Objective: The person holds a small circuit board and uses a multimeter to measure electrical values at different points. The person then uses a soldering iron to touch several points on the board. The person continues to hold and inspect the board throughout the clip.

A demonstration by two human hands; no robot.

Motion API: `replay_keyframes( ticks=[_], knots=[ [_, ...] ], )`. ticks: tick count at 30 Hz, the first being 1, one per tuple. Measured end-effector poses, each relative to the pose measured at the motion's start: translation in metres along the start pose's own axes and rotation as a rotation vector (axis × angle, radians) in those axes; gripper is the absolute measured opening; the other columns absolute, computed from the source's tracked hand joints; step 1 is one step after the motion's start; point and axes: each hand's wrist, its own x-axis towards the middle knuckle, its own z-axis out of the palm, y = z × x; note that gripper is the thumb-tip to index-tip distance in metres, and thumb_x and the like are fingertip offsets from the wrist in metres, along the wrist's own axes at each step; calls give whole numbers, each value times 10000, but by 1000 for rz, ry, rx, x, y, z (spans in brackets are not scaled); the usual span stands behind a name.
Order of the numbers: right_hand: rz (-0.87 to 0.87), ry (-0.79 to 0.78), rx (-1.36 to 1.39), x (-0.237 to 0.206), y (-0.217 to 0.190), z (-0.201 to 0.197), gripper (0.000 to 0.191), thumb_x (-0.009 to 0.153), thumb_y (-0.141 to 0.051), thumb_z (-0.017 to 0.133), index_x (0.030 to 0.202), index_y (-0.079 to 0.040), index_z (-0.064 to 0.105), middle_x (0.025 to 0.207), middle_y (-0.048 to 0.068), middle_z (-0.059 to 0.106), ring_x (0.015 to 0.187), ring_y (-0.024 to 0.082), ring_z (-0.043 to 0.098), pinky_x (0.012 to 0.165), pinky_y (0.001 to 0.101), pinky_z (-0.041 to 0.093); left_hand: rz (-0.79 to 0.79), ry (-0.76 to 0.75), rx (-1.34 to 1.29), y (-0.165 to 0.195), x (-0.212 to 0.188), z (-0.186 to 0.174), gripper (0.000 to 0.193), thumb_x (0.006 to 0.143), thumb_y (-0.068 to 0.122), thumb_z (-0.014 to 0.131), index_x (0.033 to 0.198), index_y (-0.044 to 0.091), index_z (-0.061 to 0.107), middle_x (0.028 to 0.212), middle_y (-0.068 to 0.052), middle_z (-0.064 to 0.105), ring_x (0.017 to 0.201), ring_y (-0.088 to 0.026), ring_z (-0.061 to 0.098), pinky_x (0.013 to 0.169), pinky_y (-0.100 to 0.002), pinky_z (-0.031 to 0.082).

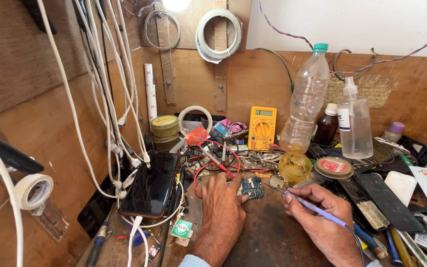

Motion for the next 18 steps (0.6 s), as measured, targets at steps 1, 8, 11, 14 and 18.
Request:
replay_keyframes(
  ticks=[1, 8, 11, 14, 18],
  knots=[
    [-4, 0, -12, 1, 1, 1, 168, 852, -56, 754, 988, 41, 764, 830, 91, 802, 726, 110, 731, 683, 269, 618, -14, -13, 1, 0, 0, 0, 469, 809, 75, 762, 1268, 90, 667, 1087, -165, 567, 1103, -352, 492, 972, -521, 351],
    [6, -20, -36, 3, 5, 1, 162, 848, -69, 771, 970, 38, 778, 788, 80, 784, 736, 93, 704, 703, 257, 598, -95, -74, 4, 1, 4, -3, 460, 844, 100, 746, 1297, 98, 665, 1111, -165, 546, 1112, -335, 484, 983, -514, 352],
    [62, -14, -55, 2, 3, 1, 166, 845, -72, 773, 973, 34, 782, 792, 84, 792, 734, 96, 710, 698, 257, 599, -139, -89, -5, 2, 5, -2, 483, 858, 105, 737, 1336, 105, 665, 1127, -156, 544, 1122, -320, 483, 982, -511, 352],
    [44, -11, -84, 0, -1, 3, 175, 831, -78, 784, 974, 24, 790, 804, 66, 809, 742, 73, 704, 684, 240, 578, -134, -80, -10, 2, 4, -1, 479, 858, 99, 733, 1334, 111, 674, 1128, -152, 547, 1129, -321, 483, 984, -507, 354],
    [29, -6, -152, -2, -7, 5, 180, 826, -93, 797, 974, 8, 803, 778, 53, 805, 721, 54, 673, 657, 224, 544, -132, -75, -8, 2, 3, -1, 441, 857, 92, 733, 1295, 96, 678, 1132, -153, 549, 1134, -318, 487, 994, -501, 358]
  ],
)
